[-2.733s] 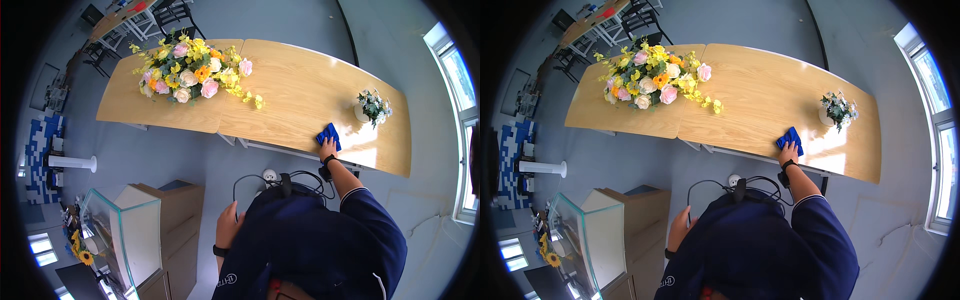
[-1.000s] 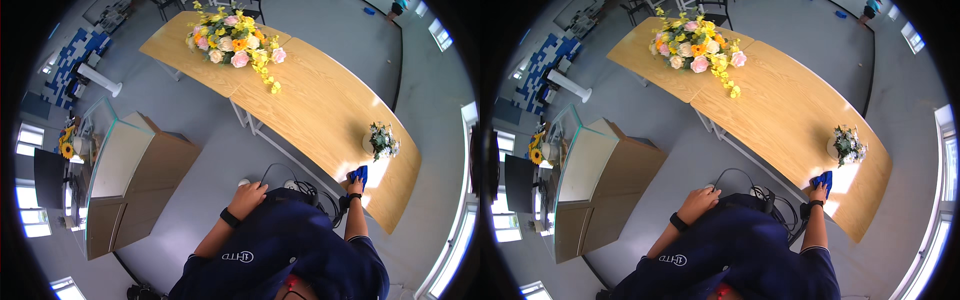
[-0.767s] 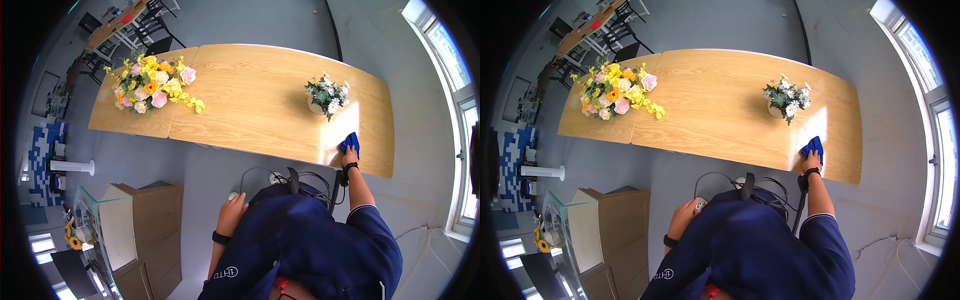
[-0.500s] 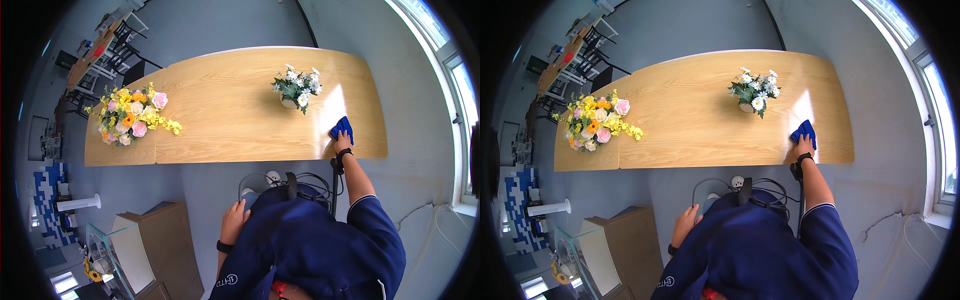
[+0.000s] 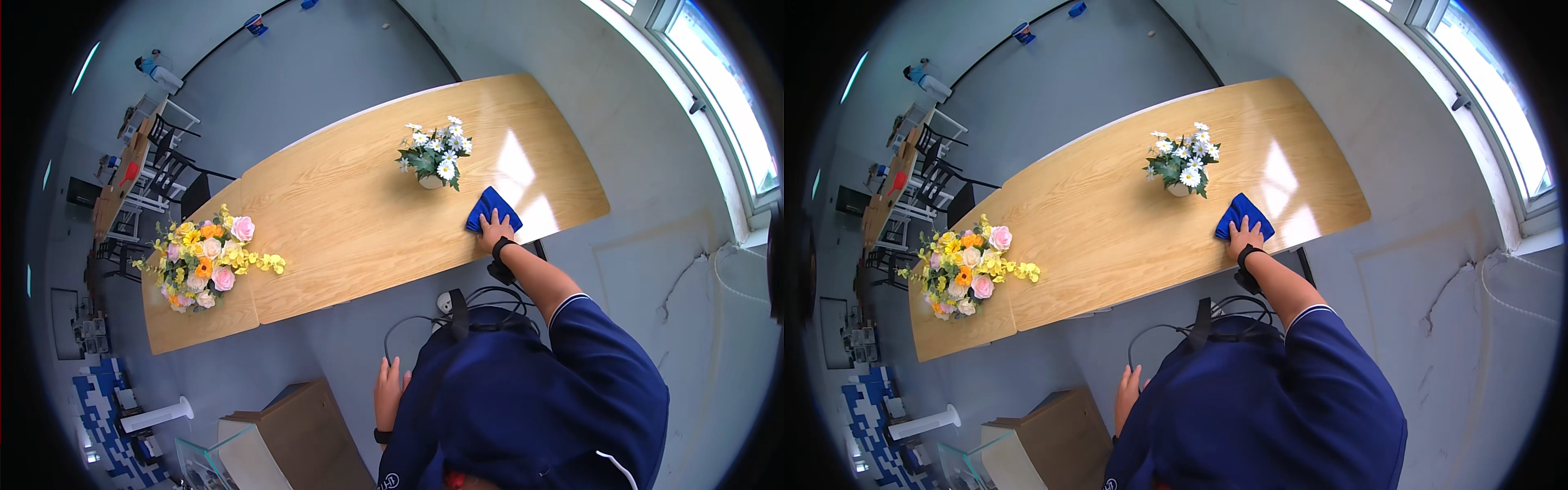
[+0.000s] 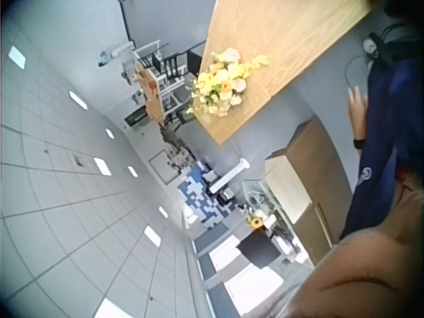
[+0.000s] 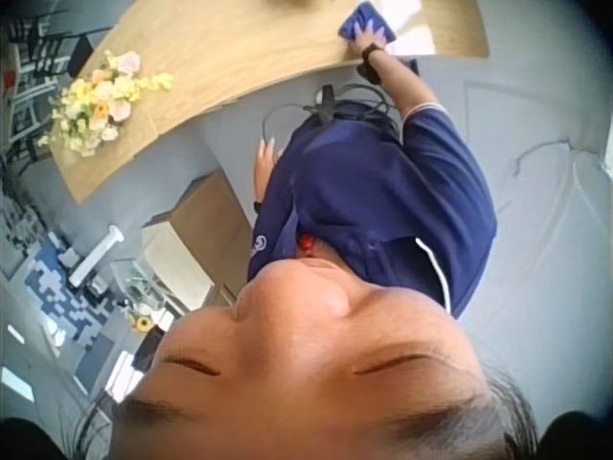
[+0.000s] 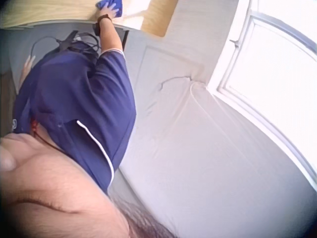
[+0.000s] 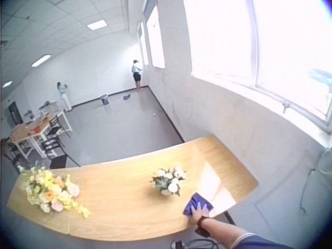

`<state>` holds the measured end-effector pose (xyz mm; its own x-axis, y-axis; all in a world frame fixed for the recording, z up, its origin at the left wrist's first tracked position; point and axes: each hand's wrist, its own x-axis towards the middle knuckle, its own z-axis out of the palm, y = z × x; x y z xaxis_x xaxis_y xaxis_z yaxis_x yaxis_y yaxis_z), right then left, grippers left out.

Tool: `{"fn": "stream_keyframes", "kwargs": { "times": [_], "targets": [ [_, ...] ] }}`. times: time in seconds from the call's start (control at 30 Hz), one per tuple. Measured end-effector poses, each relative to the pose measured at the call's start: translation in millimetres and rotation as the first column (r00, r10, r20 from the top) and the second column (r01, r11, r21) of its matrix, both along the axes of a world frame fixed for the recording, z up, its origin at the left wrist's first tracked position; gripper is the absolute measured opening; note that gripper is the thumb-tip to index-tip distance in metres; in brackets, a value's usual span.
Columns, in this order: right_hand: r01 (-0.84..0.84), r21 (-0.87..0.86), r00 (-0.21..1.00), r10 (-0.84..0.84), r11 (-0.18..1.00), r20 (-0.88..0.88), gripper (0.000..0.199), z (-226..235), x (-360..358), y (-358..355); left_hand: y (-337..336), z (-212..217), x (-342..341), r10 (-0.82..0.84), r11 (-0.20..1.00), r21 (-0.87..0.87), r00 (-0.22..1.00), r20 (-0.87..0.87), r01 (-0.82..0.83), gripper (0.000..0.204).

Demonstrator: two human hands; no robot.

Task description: Cleaning an office space including desk surfaces and organizing equipment.

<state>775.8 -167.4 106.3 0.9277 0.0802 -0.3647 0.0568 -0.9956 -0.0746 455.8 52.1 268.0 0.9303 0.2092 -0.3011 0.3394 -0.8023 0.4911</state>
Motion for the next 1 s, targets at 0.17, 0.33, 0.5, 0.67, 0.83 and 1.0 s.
{"fn": "stream_keyframes", "kwargs": {
  "times": [0.17,0.33,0.5,0.67,0.83,1.0],
  "targets": [
    [-0.299,0.084,0.953,0.301,0.951,-0.024,0.058,19.1,-34.8,72.6,-7.4,-5.2,-46.6,0.168,0.976,-0.14,0.986,0.008,-0.165,0.038],
    [-0.396,0.184,0.91,0.411,0.9,-0.05,0.053,26.2,-53.0,104.6,-19.4,-20.4,-65.8,0.128,0.963,-0.235,0.992,-0.022,-0.13,0.037],
    [-0.489,0.226,0.867,0.498,0.843,0.019,0.045,15.8,-44.2,89.4,-38.1,-12.1,-48.8,0.146,0.953,-0.25,0.983,-0.108,-0.169,0.039],
    [-0.57,0.208,0.817,0.574,0.795,0.048,0.044,4.1,-17.5,34.5,-55.5,-10.6,-10.3,0.107,0.968,-0.213,0.985,-0.133,-0.134,0.04],
    [-0.417,0.192,0.909,0.412,0.888,0.069,0.044,12.2,35.1,-67.5,-88.2,-8.9,51.3,0.08,0.983,-0.155,0.986,-0.148,-0.103,0.041],
    [0.009,0.144,0.992,-0.027,0.99,0.125,0.045,-7.1,112.2,-213.6,-126.5,-2.2,120.6,-0.058,0.976,-0.216,0.995,-0.084,0.038,0.044]
  ]
}}
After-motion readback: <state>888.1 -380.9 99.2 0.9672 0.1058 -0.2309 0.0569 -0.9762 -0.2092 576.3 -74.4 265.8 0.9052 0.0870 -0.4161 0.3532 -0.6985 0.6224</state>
